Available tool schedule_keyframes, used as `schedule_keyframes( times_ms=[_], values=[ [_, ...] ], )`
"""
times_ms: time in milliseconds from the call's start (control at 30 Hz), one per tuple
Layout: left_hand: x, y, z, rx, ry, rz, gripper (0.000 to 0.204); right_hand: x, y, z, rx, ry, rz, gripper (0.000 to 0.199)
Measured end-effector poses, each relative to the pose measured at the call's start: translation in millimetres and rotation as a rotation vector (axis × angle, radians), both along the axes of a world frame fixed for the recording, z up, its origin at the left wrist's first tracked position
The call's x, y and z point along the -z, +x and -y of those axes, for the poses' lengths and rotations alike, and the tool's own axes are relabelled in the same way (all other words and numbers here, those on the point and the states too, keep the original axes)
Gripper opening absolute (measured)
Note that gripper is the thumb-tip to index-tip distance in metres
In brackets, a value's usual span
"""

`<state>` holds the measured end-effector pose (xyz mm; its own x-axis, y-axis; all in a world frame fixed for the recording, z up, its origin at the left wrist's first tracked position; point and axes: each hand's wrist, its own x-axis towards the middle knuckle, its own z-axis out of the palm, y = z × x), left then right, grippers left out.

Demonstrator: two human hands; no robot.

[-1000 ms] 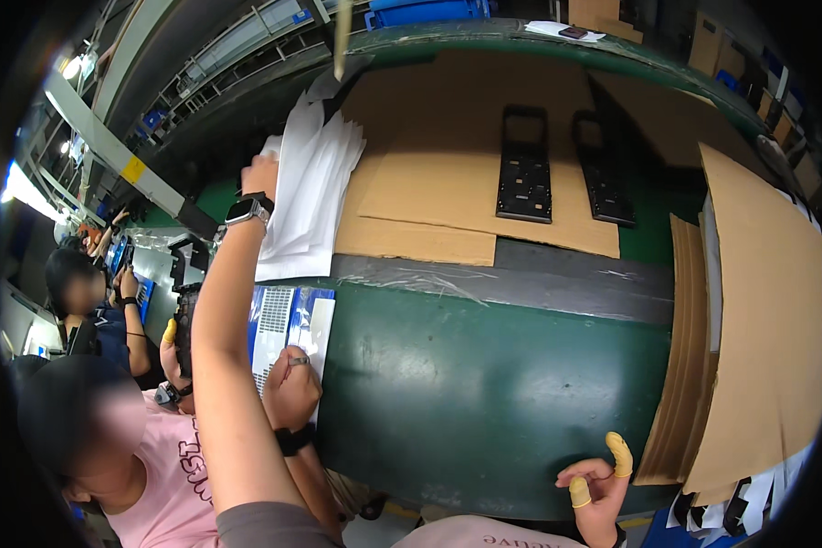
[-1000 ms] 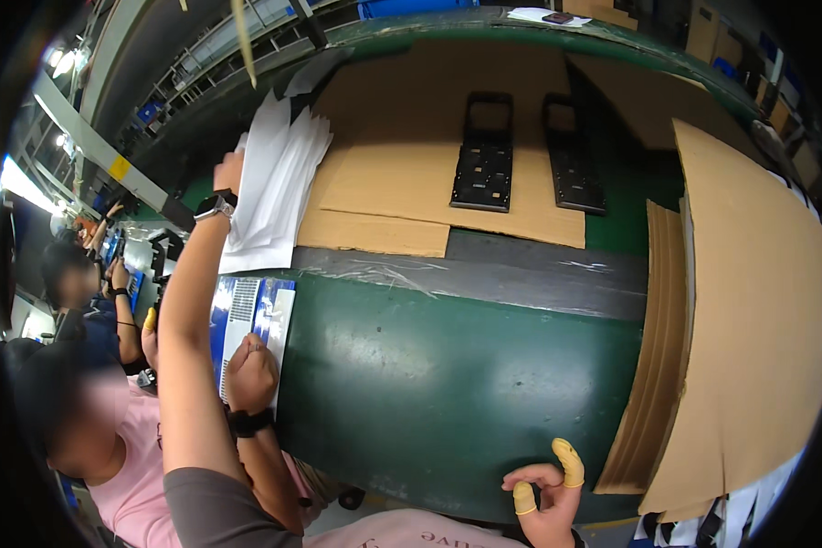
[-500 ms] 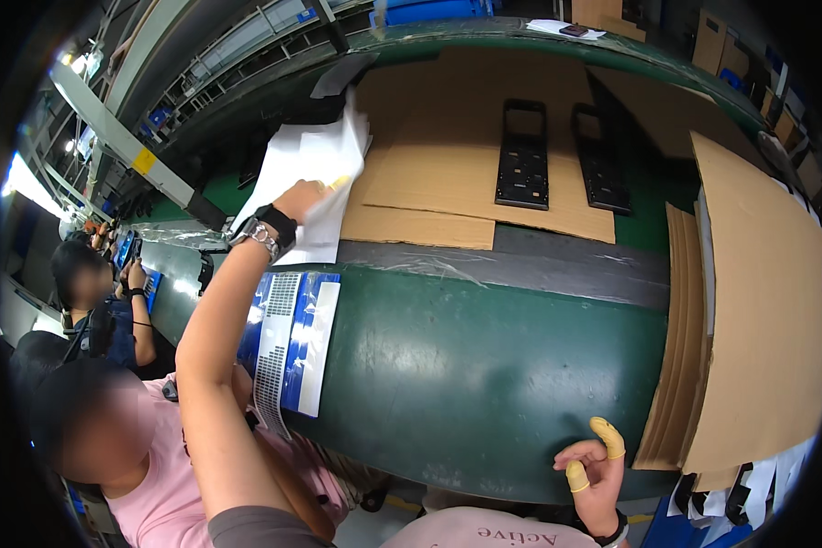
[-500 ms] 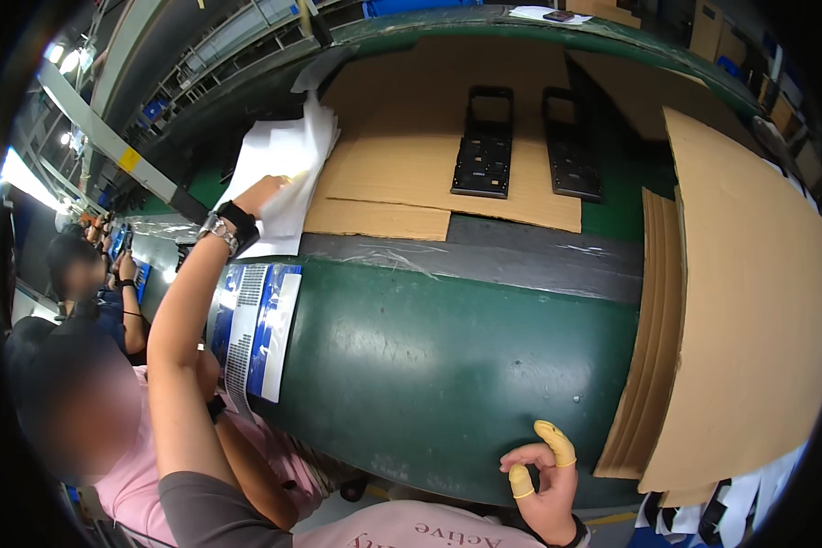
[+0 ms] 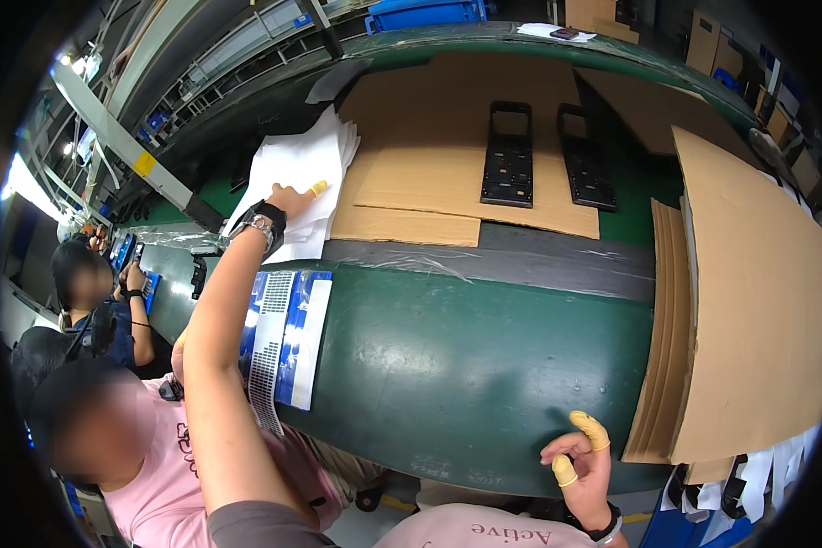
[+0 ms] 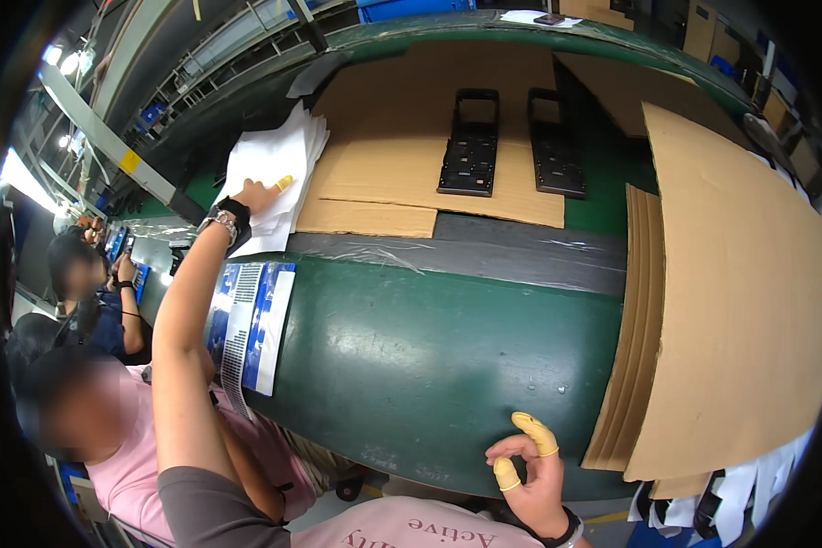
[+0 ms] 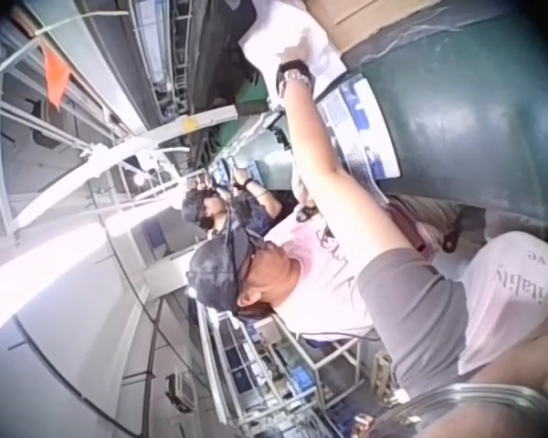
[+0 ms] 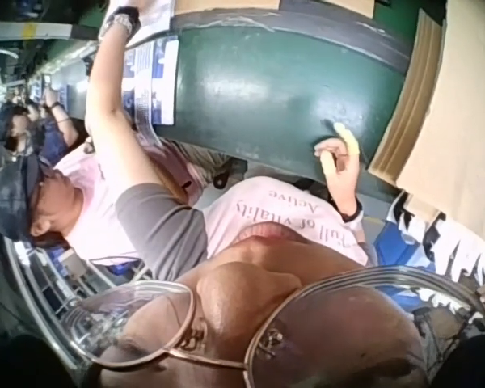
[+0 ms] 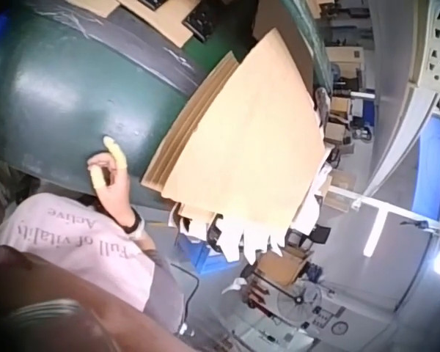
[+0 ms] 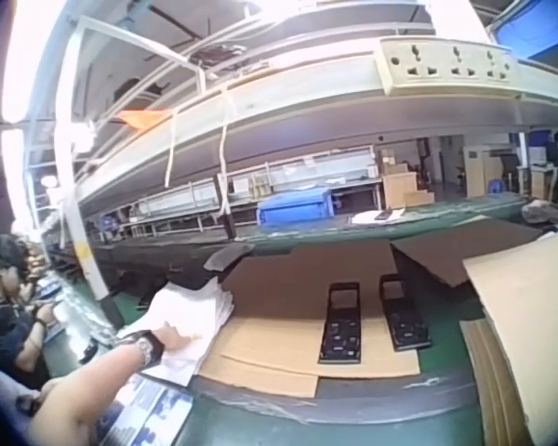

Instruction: Manually assemble and check plastic components of a device housing at a manufacturing station.

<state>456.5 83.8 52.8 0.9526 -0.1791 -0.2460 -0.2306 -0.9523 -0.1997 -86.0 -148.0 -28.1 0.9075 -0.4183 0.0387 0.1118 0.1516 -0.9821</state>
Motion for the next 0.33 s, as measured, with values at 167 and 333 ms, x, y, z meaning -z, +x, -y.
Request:
schedule_keyframes(
  times_ms=[167, 333],
  values=[
    [0.6, -15.2, 4.8, -0.113, -0.146, 0.079, 0.105, 2.0, -1.4, 3.7, 0.014, -0.036, -0.019, 0.049],
    [5.1, -5.6, -1.8, -0.160, 0.033, 0.042, 0.109, 2.8, -1.4, 2.3, 0.005, -0.022, -0.019, 0.049]
  ],
)
